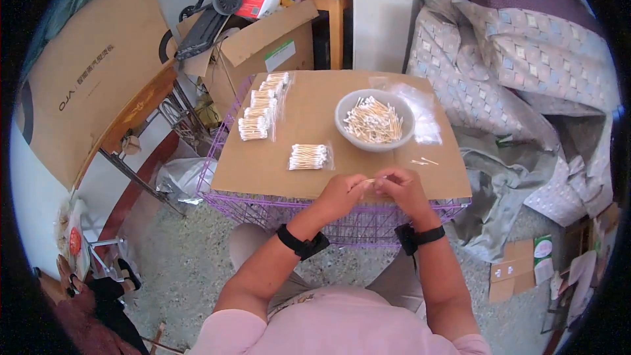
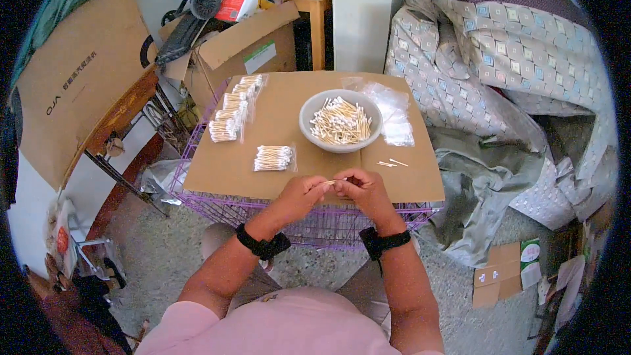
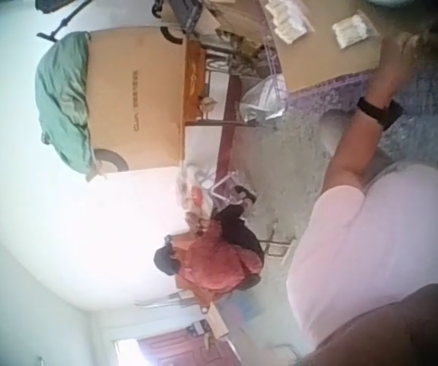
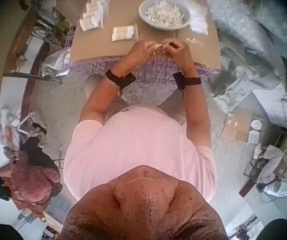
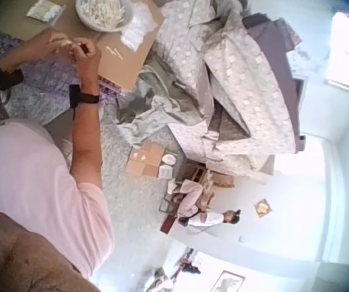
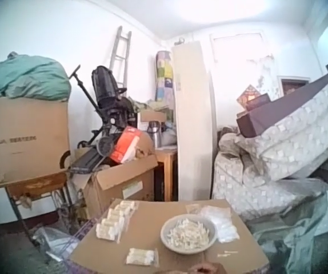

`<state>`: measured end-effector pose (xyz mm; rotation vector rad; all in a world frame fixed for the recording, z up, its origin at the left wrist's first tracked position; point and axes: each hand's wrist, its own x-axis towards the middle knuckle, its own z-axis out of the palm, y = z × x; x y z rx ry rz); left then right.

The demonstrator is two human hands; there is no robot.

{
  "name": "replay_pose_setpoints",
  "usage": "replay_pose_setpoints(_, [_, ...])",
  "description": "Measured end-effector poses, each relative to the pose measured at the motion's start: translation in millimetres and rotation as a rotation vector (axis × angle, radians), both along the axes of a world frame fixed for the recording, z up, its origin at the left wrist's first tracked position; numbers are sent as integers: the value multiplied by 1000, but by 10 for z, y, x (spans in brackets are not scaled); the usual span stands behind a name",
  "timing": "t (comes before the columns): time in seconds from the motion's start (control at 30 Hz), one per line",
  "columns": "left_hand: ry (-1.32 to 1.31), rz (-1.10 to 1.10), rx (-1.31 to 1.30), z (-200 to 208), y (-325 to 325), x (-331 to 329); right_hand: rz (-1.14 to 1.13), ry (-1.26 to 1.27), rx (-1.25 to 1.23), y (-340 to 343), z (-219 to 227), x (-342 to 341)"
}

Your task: Counting and packaging cotton swabs into small plastic bags.

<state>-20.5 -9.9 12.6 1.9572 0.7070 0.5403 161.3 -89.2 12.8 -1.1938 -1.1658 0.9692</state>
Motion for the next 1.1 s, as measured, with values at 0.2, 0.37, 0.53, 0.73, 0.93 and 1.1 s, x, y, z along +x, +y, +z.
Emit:
replay_pose_setpoints(0.2, [-235, 87, 309, 561, -63, -191, 26, 43, -51, -7, 13, 37])
replay_pose_setpoints(0.37, [-522, -71, 413, 1740, -713, -600, 2, 26, -38, -8, -58, 129])
replay_pose_setpoints(0.53, [-320, -15, 445, 1492, -1159, -1192, -2, -5, -32, 39, -55, 99])
replay_pose_setpoints(0.73, [-30, 104, 605, 1376, -1666, -1388, 68, 42, -60, 42, -78, 106])
replay_pose_setpoints(0.93, [257, 211, 690, 1436, -1699, -1370, 39, 61, -2, 36, -121, 118])
replay_pose_setpoints(1.1, [564, 359, 779, 1686, -1642, -1114, 38, 68, -46, 27, -90, 1])
